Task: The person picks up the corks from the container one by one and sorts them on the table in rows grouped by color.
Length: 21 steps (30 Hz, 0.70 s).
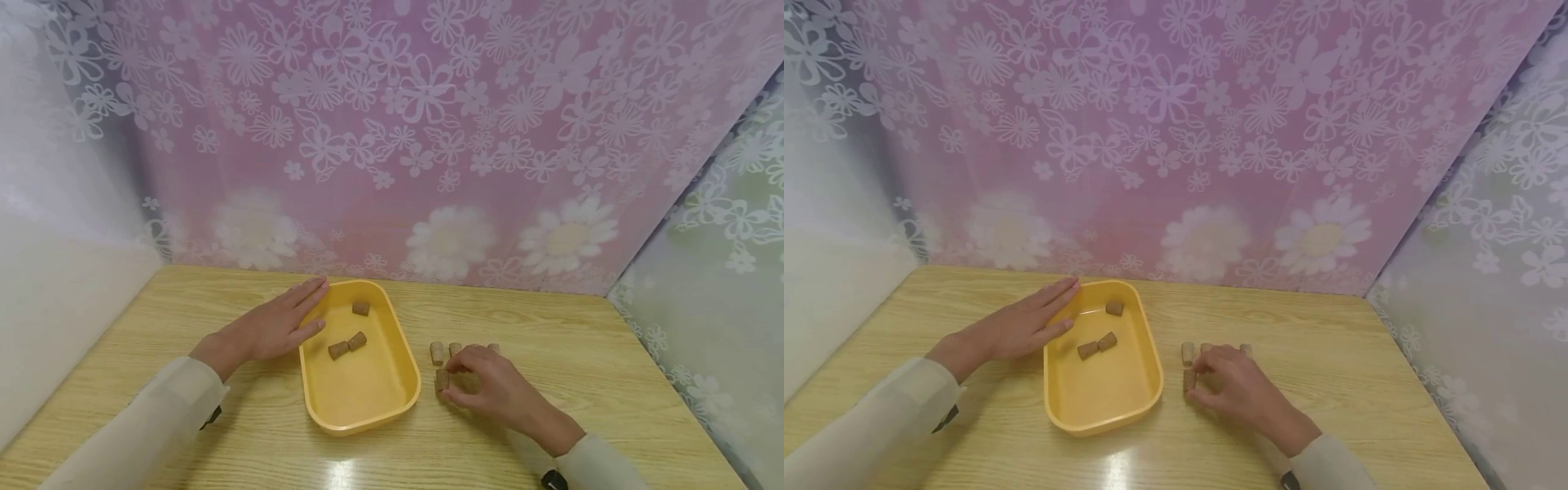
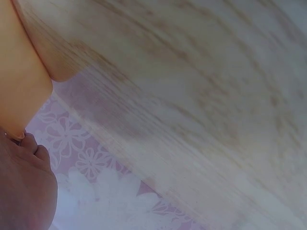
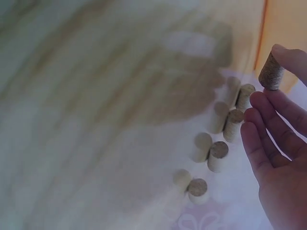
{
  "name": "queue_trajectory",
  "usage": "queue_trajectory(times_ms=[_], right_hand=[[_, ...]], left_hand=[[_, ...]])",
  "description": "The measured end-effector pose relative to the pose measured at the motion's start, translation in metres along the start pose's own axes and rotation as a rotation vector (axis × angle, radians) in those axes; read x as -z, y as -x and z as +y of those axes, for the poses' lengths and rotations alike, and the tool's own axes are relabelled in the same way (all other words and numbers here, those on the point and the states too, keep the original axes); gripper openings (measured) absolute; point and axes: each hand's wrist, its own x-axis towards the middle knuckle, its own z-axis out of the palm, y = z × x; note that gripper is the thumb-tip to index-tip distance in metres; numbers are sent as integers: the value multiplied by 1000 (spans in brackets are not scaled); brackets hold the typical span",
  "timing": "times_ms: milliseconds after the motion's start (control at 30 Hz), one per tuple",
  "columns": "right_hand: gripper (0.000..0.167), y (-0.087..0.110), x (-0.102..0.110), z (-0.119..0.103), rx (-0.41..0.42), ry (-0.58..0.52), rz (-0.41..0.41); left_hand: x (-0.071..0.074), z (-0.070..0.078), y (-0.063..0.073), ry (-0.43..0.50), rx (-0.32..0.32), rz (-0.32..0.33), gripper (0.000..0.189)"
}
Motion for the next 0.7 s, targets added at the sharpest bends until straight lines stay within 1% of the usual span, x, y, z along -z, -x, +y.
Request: queue_trajectory(times_ms=[67,333,700], right_hand=[[26,0,-2,0,1,12,-3],[28,-2,-4,0,-13,70,-29],[29,-5,-6,0,-36,90,-66]], left_hand=[[0,0,0,3,-4,2,77],[0,-1,0,3,15,-15,77],[0,-2,0,5,-6,-3,79]])
